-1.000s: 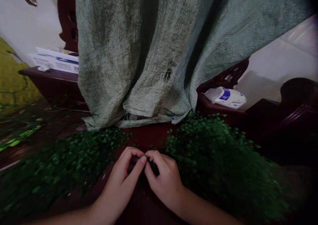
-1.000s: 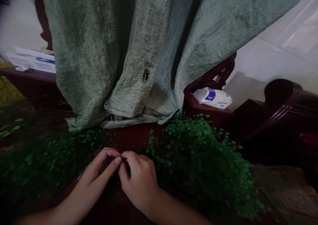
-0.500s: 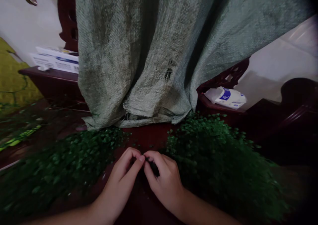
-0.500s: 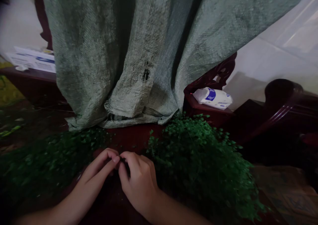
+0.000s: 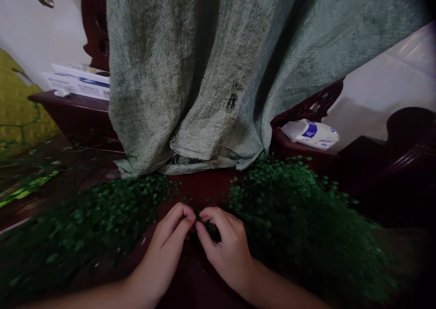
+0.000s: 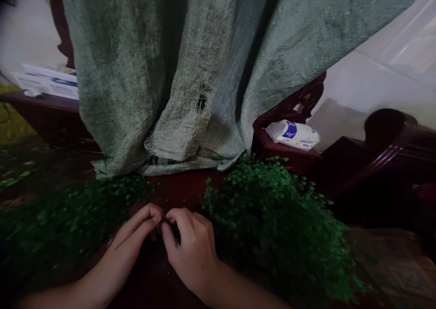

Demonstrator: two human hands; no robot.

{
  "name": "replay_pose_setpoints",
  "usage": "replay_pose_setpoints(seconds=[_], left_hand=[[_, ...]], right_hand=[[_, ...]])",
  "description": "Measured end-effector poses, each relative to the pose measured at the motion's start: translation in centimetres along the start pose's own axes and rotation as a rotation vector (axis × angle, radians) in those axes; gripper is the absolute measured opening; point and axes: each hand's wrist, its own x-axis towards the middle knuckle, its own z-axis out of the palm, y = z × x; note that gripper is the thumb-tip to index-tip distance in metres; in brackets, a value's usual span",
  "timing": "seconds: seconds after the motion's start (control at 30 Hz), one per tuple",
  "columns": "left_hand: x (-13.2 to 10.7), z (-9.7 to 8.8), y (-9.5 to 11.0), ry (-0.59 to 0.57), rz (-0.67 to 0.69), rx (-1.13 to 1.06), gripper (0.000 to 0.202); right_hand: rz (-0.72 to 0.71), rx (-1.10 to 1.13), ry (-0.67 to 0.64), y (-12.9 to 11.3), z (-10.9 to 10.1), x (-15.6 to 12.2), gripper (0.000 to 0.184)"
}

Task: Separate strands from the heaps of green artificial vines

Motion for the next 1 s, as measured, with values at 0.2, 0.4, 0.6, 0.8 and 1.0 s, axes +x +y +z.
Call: replay_pose_setpoints(seconds=[0.2,0.4,0.6,0.8,1.0], left_hand=[[-0.18,0.00,-0.01,0.007,-0.012,0.011,0.018],[0.00,0.14,0.01,-0.016,-0.021,0.033,0.024],[-0.14,0.18,0.04,-0.007,-0.029,0.030,0.025],[-0.46,0.07,0.04,0.062,-0.027,0.032,0.014],[-0.18,0.10,-0.12,0.015,0.048,0.072,0.012]], right_hand=[[-0.031,0.018,-0.020,0.02,-0.13,0.17,0.010],[-0.041,0.050,0.002,0.01,-0.17,0.14,0.014],[-0.033,0.073,-0.022,-0.05,-0.29,0.37,0.014],[0.023,0.104,-0.028,0.10,-0.33,0.46,0.015],[0.039,0.081,-0.015,0.30,-0.22,0.42,0.014]])
